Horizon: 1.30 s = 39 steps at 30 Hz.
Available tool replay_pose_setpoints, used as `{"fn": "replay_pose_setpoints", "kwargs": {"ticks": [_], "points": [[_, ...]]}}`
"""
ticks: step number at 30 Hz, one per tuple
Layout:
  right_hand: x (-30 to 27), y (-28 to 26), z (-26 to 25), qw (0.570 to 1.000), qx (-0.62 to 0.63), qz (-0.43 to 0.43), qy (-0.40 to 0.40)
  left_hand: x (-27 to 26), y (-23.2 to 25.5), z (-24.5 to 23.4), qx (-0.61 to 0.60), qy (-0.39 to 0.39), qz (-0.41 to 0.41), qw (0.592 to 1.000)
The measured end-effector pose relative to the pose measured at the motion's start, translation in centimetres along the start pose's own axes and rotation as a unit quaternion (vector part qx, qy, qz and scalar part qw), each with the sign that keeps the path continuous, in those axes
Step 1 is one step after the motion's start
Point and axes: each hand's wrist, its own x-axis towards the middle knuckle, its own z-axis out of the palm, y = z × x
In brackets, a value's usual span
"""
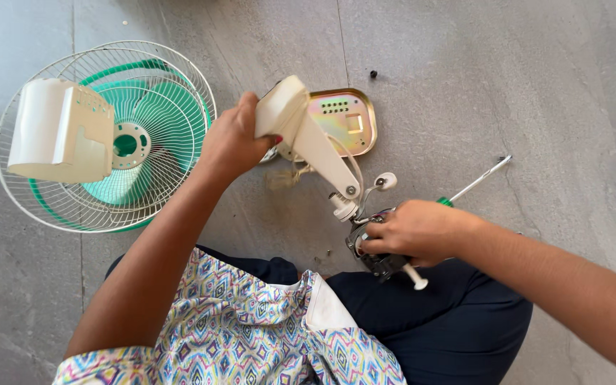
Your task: The person sits on the floor and uses a screwdriver to adjust the internal components of a disassembled fan motor. They hold the motor housing with one hand and turn the screwdriver with the other, focusing on the winding area.
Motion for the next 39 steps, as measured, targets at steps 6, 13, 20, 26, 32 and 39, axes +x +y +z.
{"fn": "replay_pose_setpoints", "kwargs": {"ticks": [6, 13, 20, 26, 32, 39], "points": [[0.8, 1.8, -0.4, 0.998, -0.047, -0.02, -0.021, -3.3, -1.6, -0.1, -0.025, -0.002, -0.077, 0.997], [0.8, 3.3, -1.8, 0.992, -0.121, -0.004, 0.024, -5.6, -3.5, 0.3, -0.03, 0.01, -0.122, 0.992], [-0.3, 4.9, -2.1, 0.983, -0.169, 0.065, -0.002, -7.1, -4.5, 1.2, -0.038, 0.041, -0.098, 0.994], [-0.9, 6.0, -1.8, 0.972, -0.216, 0.09, 0.025, -8.0, -1.6, 1.3, 0.037, 0.081, -0.097, 0.991], [-1.2, 6.5, -1.2, 0.97, -0.216, 0.095, 0.056, -7.8, 3.6, 4.5, 0.148, 0.095, 0.047, 0.983], [-1.4, 5.3, -0.4, 0.97, -0.212, 0.094, 0.079, -6.4, 9.4, 10.6, -0.078, -0.107, 0.179, 0.975]]}}
